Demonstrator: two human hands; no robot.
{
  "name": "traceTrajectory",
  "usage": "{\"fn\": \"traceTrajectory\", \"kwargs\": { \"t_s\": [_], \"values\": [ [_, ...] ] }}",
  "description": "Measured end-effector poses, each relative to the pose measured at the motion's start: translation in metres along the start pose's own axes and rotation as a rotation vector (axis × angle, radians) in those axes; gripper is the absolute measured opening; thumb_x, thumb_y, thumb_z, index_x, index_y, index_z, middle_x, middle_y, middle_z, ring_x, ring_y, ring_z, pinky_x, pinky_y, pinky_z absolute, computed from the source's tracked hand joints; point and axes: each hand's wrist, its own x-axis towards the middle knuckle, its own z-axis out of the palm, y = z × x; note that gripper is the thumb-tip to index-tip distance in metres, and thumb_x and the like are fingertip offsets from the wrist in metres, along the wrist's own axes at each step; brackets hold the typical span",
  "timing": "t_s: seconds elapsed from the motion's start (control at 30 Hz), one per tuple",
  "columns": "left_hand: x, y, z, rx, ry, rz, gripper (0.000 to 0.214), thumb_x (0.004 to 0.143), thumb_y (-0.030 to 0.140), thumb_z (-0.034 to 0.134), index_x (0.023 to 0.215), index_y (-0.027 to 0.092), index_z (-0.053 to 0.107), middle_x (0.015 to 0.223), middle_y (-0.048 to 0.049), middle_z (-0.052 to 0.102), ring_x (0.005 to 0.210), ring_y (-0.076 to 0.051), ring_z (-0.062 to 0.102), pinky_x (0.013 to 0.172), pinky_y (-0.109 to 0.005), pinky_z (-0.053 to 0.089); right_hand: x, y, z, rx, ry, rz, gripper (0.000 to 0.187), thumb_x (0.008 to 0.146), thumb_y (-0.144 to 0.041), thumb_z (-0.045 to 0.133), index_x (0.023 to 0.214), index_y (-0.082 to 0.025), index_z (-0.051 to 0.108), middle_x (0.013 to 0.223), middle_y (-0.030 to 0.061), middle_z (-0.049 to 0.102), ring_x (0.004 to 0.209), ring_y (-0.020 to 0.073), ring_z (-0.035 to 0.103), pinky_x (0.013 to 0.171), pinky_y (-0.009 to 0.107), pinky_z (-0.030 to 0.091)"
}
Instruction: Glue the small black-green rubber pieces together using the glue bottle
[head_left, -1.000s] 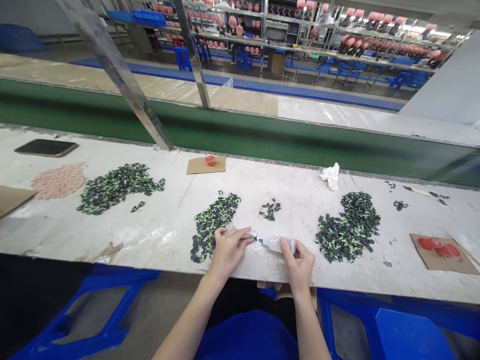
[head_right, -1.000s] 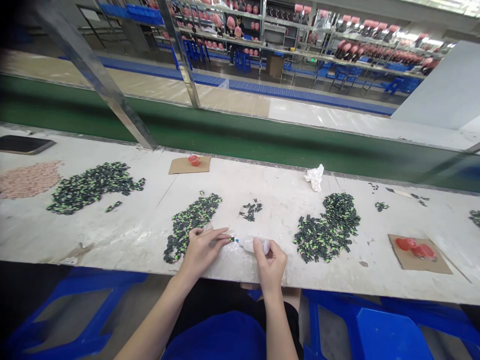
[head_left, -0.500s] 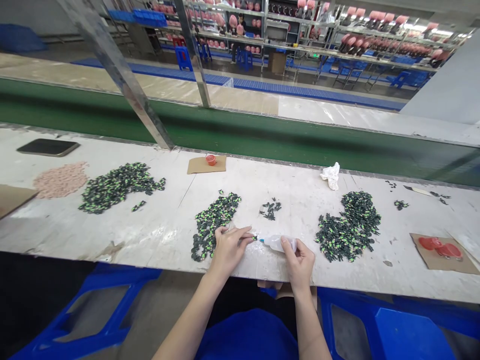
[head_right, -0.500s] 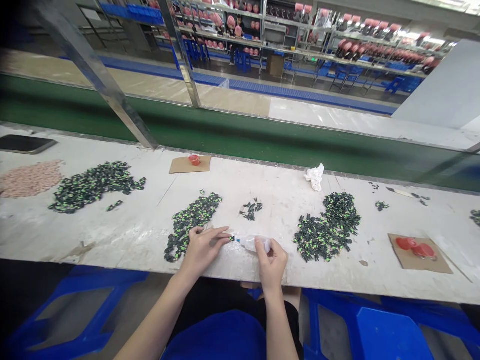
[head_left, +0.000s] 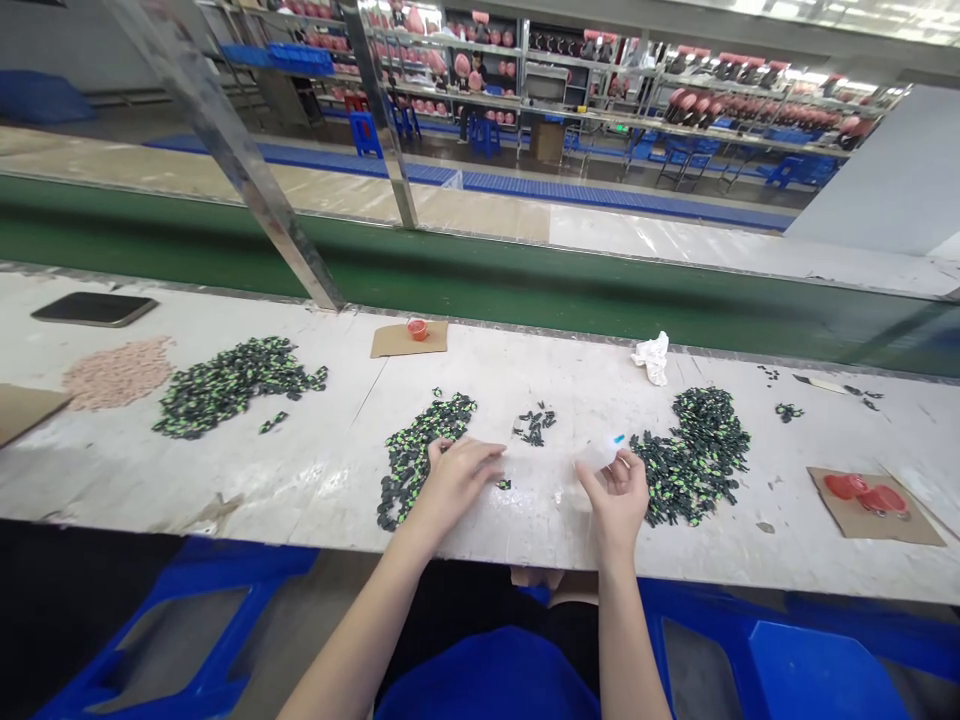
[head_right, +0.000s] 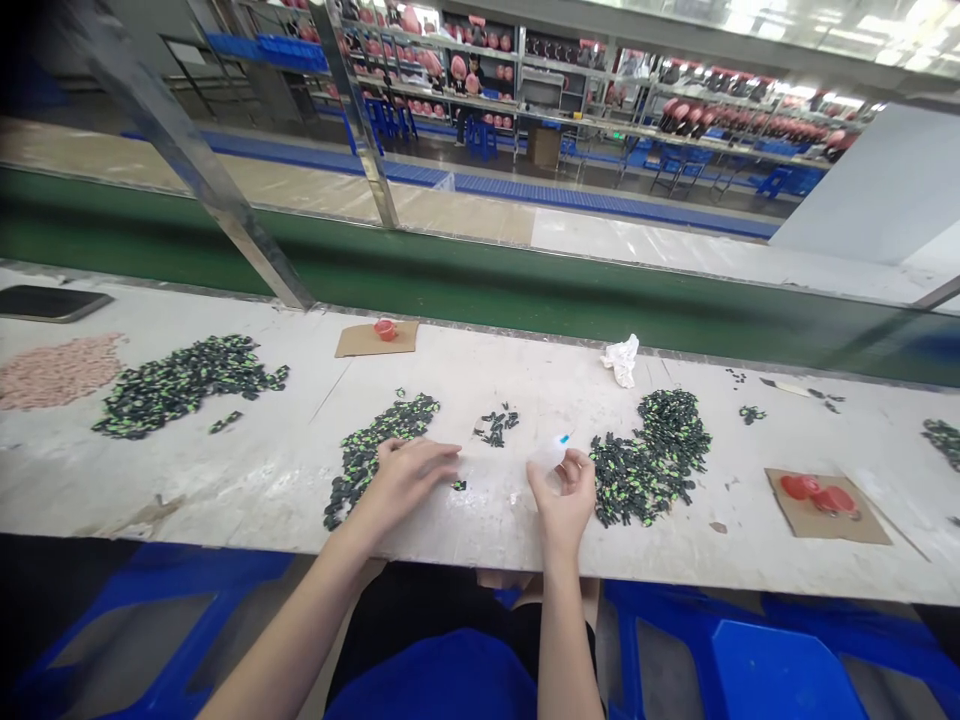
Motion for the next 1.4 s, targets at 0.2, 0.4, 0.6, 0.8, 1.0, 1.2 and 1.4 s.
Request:
{"fn": "traceTrajectory", "kwargs": {
  "t_s": [0.2,0.4,0.6,0.8,1.0,1.2,1.4],
  "values": [
    [0.047,0.006,0.003,0.17,-0.007,0.045,0.018,0.086,0.015,0.055,0.089,0.024,0.07,0.095,-0.0069,0.073,0.098,-0.027,0.059,0.087,-0.045,0.033,0.013,0.006,0.01,-0.383,-0.047,-0.043,0.054,0.06,-0.042,0.074,0.104,-0.013,0.064,0.091,0.0117,0.071,0.076,0.0233,0.064,0.078,0.04,0.051],
    [0.058,0.007,0.017,0.188,-0.03,0.065,0.014,0.081,0.011,0.058,0.079,0.02,0.069,0.096,-0.0096,0.07,0.1,-0.03,0.057,0.086,-0.047,0.032,0.001,0.002,0.01,-0.528,0.034,-0.265,0.064,0.064,-0.047,0.075,0.117,-0.012,0.06,0.102,0.0149,0.068,0.085,0.0255,0.061,0.079,0.041,0.049],
    [0.041,0.012,0.013,0.158,-0.044,0.08,0.016,0.083,0.009,0.056,0.076,0.021,0.065,0.094,-0.0062,0.069,0.101,-0.026,0.056,0.089,-0.043,0.033,-0.042,-0.011,0.02,-0.417,-0.012,-0.349,0.042,0.077,-0.045,0.068,0.105,-0.014,0.063,0.09,0.01,0.068,0.071,0.0184,0.059,0.064,0.032,0.049],
    [0.006,0.023,0.003,0.007,-0.084,0.132,0.021,0.088,0.013,0.048,0.087,0.024,0.066,0.102,-0.002,0.069,0.103,-0.022,0.057,0.092,-0.041,0.033,-0.054,-0.013,0.041,-0.037,-0.303,0.08,0.031,0.076,-0.041,0.068,0.093,-0.016,0.068,0.085,0.008,0.073,0.077,0.0201,0.068,0.071,0.033,0.056],
    [-0.019,0.007,0.009,0.007,-0.026,0.018,0.022,0.081,0.016,0.061,0.101,0.025,0.066,0.106,-0.0052,0.069,0.106,-0.026,0.057,0.093,-0.044,0.037,-0.05,-0.004,0.033,0.006,-0.329,0.175,0.028,0.078,-0.042,0.066,0.088,-0.017,0.073,0.086,0.0084,0.075,0.081,0.0241,0.071,0.077,0.038,0.058],
    [-0.021,-0.001,0.025,0.023,0.044,0.068,0.015,0.08,0.013,0.06,0.082,0.025,0.069,0.108,-0.0063,0.067,0.108,-0.026,0.054,0.092,-0.044,0.042,-0.056,0.002,0.027,-0.057,-0.342,0.18,0.029,0.078,-0.042,0.065,0.091,-0.016,0.072,0.086,0.0095,0.076,0.079,0.0248,0.072,0.075,0.038,0.059],
    [-0.02,0.01,0.019,-0.164,-0.02,0.073,0.017,0.086,0.017,0.051,0.091,0.022,0.066,0.088,-0.0044,0.071,0.086,-0.021,0.063,0.082,-0.036,0.049,-0.06,-0.006,0.031,-0.006,-0.35,0.163,0.026,0.079,-0.041,0.065,0.087,-0.017,0.071,0.086,0.0086,0.075,0.085,0.0236,0.071,0.078,0.036,0.059]
  ]
}}
